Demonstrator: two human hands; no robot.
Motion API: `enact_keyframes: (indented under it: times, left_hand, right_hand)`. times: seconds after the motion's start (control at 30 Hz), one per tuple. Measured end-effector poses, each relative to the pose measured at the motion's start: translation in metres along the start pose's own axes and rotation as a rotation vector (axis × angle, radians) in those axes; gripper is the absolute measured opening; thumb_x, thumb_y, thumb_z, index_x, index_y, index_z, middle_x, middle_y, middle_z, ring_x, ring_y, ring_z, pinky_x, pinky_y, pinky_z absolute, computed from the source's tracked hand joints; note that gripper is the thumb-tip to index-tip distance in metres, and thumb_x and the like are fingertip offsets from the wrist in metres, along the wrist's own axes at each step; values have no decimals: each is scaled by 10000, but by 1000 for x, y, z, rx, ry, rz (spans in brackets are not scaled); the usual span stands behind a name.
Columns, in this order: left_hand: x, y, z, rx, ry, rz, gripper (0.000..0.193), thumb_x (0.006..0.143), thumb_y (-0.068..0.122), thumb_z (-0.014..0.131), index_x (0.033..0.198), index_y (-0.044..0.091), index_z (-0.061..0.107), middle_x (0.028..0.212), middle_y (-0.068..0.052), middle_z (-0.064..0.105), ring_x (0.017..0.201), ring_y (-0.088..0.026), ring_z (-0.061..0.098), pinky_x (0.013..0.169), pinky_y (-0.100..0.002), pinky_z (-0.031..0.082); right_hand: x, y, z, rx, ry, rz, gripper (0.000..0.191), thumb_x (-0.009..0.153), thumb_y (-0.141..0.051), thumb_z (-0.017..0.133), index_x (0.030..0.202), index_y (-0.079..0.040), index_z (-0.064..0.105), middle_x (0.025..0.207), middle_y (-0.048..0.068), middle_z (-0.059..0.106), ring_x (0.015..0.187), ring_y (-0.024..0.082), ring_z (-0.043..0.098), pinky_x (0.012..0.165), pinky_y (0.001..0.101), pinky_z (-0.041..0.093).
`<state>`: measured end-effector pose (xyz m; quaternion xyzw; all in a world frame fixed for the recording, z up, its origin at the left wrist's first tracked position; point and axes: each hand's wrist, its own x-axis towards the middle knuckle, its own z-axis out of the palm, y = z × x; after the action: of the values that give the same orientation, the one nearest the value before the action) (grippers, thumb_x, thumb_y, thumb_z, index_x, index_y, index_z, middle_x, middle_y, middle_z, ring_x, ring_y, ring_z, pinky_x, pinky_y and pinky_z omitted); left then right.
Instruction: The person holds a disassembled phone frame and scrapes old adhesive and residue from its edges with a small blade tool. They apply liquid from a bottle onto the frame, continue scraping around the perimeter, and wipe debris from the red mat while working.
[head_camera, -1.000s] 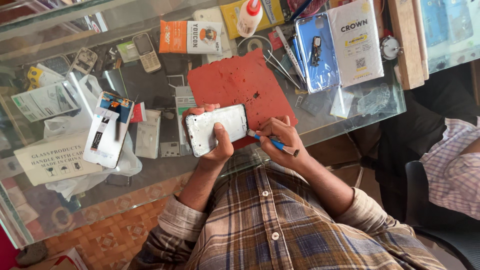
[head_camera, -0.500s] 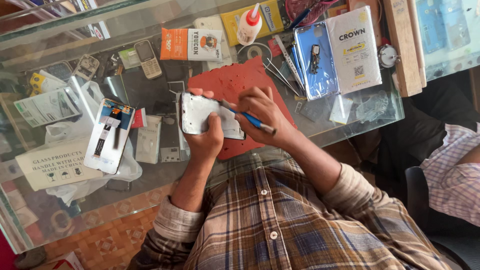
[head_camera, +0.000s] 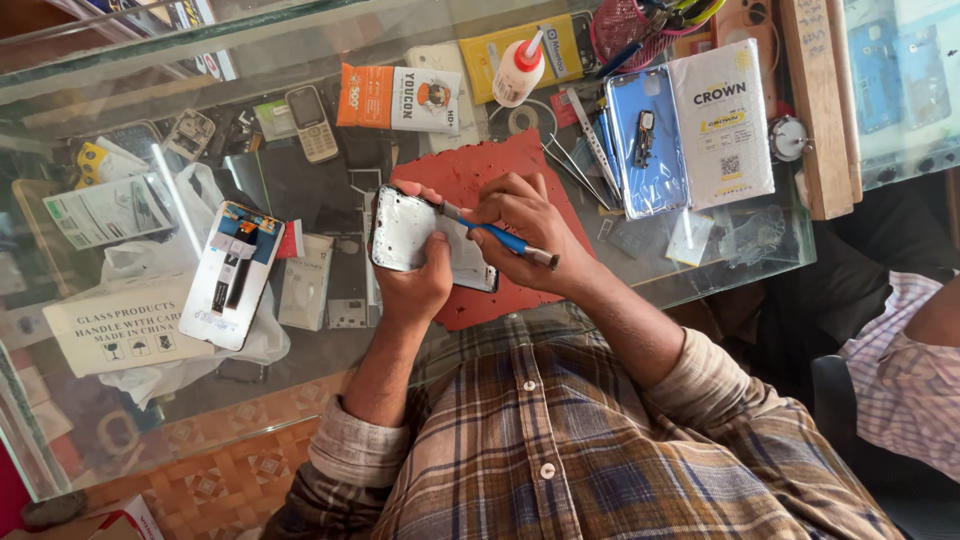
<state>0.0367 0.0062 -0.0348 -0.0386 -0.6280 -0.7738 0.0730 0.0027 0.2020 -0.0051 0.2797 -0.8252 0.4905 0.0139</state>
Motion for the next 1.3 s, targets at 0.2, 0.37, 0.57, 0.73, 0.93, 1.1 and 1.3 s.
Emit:
enact_keyframes:
  times: [0.2,0.37,0.57,0.73,0.93,1.1,1.3]
  left_hand:
    - [1,2,0,8,12,-1,513,892,-142,464,1370,41,425,1248,-107,554,1171,-161,549,1061,-328,498]
    - [1,1,1,-12,5,5,506,892,-122,474,1368,41,420,1249,-106,547,1172,-162,544,1063,-334,507]
    - [3,1,0,24,-9,21,522,885,-105,481,1383,39,422,1276,-116,543,1224,-187,531,1138,-359,455]
    - [5,4,-4,18,-66,8,543,870,-104,479,1386,44,398,1300,-130,540,1253,-193,531,1164,-368,438]
    - [7,4,1,-13,-56,9,545,810,-104,453,1325,60,387,1238,-110,482,1158,-190,533,1067,-370,497]
    - [6,5,2,-9,-49,-17,539,814,-98,453,1325,54,376,1205,-124,517,1120,-184,538,1036,-354,511]
    - [6,4,-1,35,-43,44,549,804,-118,450,1321,56,398,1225,-123,486,1151,-189,560,1065,-361,503]
  right_hand:
    - [-3,0,-3,9,12,41,211,878,-117,772,1074,-71,708,1037,71,661,1012,225,639,957,390,419]
    - [-6,1,-2,65,38,64,171,849,-63,747,1011,-43,697,961,76,635,963,248,620,906,378,414]
    - [-11,9,-9,7,34,99,76,823,-32,699,893,-50,675,887,59,644,845,240,611,882,371,397]
    - [-14,12,-7,-11,34,100,84,829,-45,704,896,-52,654,920,57,656,889,241,620,913,373,406]
    - [-13,12,-6,8,18,43,121,839,-53,714,953,-52,671,974,60,653,961,238,629,920,382,403]
    - [-12,14,-3,58,24,37,150,865,-60,721,1009,-55,678,1026,67,643,1005,238,624,940,370,409]
    - [-10,15,-11,-65,-26,111,163,822,-74,735,979,-89,694,1028,49,669,998,228,641,986,379,395]
